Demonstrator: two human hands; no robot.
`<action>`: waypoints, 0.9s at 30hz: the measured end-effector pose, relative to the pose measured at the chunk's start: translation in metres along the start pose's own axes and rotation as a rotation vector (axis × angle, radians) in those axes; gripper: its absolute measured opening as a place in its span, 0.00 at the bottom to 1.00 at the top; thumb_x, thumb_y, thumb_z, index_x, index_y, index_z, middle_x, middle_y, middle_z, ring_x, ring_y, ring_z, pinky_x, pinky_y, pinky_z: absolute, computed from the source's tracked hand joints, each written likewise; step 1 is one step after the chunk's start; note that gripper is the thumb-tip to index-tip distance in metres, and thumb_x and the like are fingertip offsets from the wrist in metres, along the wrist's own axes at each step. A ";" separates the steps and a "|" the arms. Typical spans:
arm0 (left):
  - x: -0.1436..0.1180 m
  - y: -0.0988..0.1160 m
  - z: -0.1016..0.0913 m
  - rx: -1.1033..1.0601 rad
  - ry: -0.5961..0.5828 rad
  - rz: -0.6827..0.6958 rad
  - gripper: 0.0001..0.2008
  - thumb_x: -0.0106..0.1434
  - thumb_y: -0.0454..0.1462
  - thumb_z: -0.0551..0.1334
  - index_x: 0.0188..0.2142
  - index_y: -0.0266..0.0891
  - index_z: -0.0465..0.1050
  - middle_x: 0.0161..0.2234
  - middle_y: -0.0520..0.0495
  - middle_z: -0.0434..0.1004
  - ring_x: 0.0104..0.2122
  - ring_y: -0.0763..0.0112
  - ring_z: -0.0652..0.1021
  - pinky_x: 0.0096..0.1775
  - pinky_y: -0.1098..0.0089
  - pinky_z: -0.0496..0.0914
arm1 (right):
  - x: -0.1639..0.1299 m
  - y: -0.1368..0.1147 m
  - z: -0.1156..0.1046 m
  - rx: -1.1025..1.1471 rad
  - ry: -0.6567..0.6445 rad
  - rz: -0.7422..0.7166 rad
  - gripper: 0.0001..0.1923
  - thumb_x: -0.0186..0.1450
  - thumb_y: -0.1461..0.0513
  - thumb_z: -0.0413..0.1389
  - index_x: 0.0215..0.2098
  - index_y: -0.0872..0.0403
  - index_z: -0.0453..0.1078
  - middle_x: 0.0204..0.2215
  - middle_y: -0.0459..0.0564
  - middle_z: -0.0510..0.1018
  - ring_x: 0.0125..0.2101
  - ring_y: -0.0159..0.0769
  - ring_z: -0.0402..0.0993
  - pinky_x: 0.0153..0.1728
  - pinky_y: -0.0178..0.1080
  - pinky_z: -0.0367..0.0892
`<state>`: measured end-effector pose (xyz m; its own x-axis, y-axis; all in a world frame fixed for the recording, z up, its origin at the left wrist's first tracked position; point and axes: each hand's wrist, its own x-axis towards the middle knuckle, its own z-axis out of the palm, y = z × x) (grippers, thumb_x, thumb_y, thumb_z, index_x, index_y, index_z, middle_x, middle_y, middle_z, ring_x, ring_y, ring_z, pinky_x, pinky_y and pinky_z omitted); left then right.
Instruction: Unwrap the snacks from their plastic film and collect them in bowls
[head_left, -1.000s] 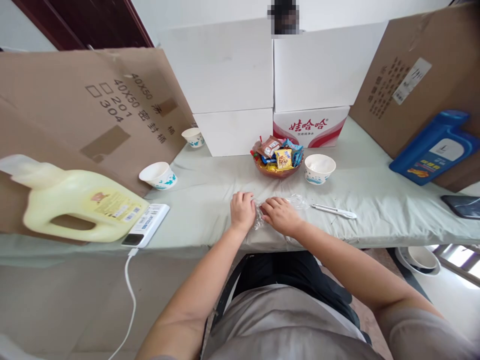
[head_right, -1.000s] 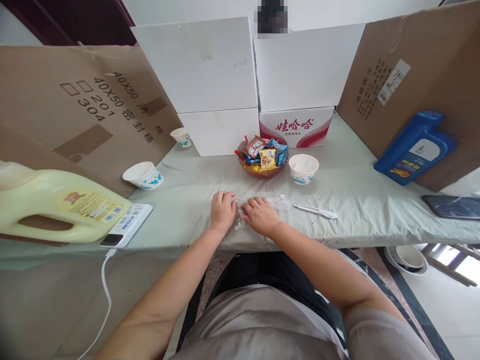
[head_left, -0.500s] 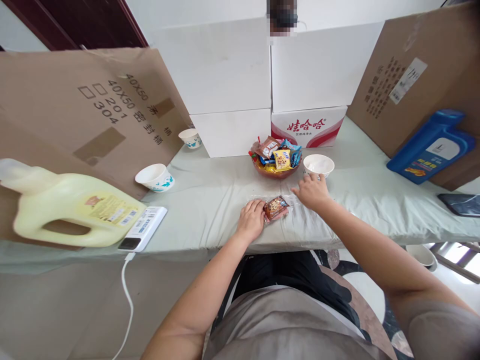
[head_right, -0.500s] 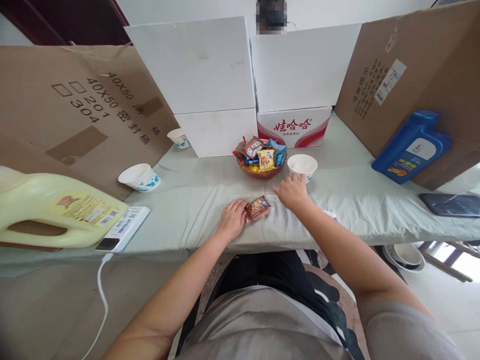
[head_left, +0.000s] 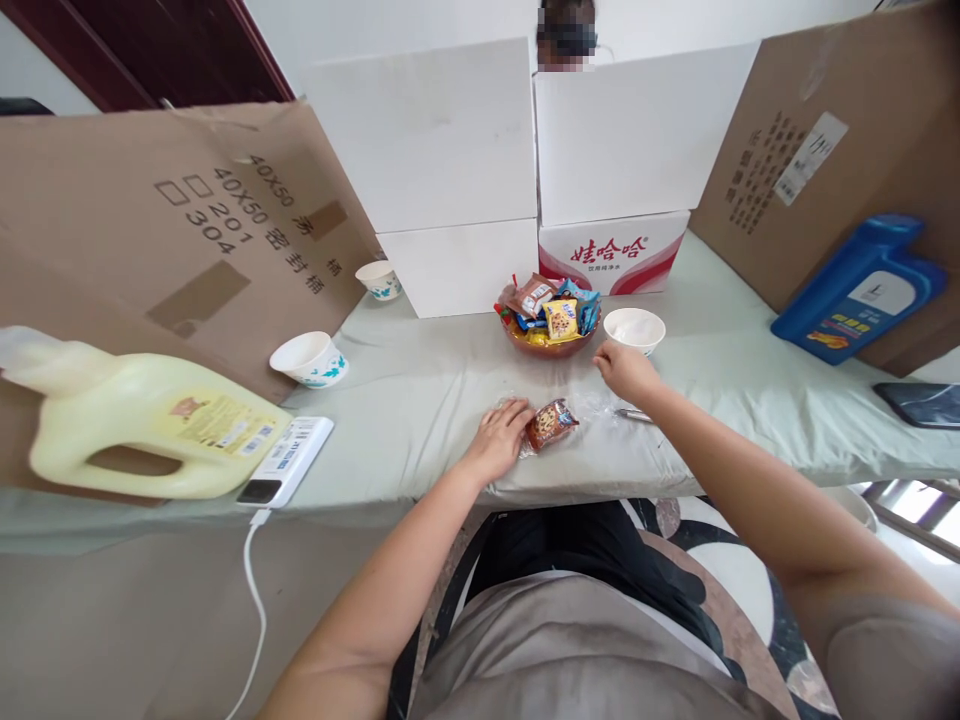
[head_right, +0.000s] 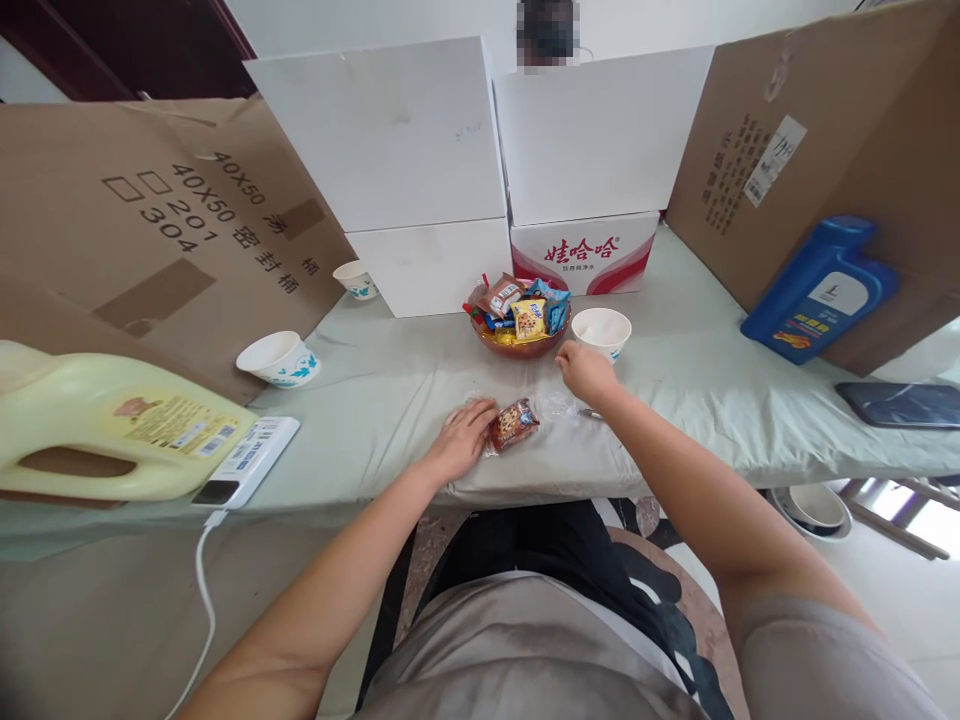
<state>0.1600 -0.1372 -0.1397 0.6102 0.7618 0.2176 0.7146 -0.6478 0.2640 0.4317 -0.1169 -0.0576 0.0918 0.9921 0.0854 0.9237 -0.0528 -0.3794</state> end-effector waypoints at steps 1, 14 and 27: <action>0.000 0.000 0.000 0.004 -0.001 0.011 0.23 0.67 0.30 0.50 0.60 0.43 0.65 0.62 0.41 0.64 0.63 0.57 0.63 0.59 0.51 0.61 | 0.001 0.004 -0.005 -0.002 0.018 0.014 0.13 0.69 0.59 0.49 0.43 0.54 0.73 0.37 0.54 0.80 0.36 0.39 0.74 0.32 0.35 0.60; 0.001 -0.003 0.002 -0.017 -0.026 0.040 0.29 0.65 0.28 0.55 0.61 0.56 0.64 0.67 0.44 0.56 0.66 0.50 0.58 0.60 0.45 0.58 | 0.011 0.022 0.010 0.268 -0.140 0.089 0.11 0.68 0.56 0.51 0.34 0.54 0.70 0.27 0.46 0.79 0.19 0.26 0.69 0.25 0.31 0.63; 0.001 -0.002 -0.001 0.009 -0.078 0.102 0.35 0.62 0.23 0.53 0.63 0.58 0.59 0.69 0.47 0.47 0.68 0.48 0.47 0.62 0.40 0.53 | 0.004 -0.023 0.042 0.232 -0.221 -0.041 0.10 0.69 0.60 0.51 0.37 0.54 0.73 0.28 0.47 0.80 0.25 0.29 0.74 0.25 0.30 0.62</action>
<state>0.1587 -0.1353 -0.1386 0.7042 0.6896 0.1691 0.6504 -0.7221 0.2358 0.3950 -0.1073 -0.0875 -0.0506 0.9949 -0.0877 0.8134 -0.0098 -0.5816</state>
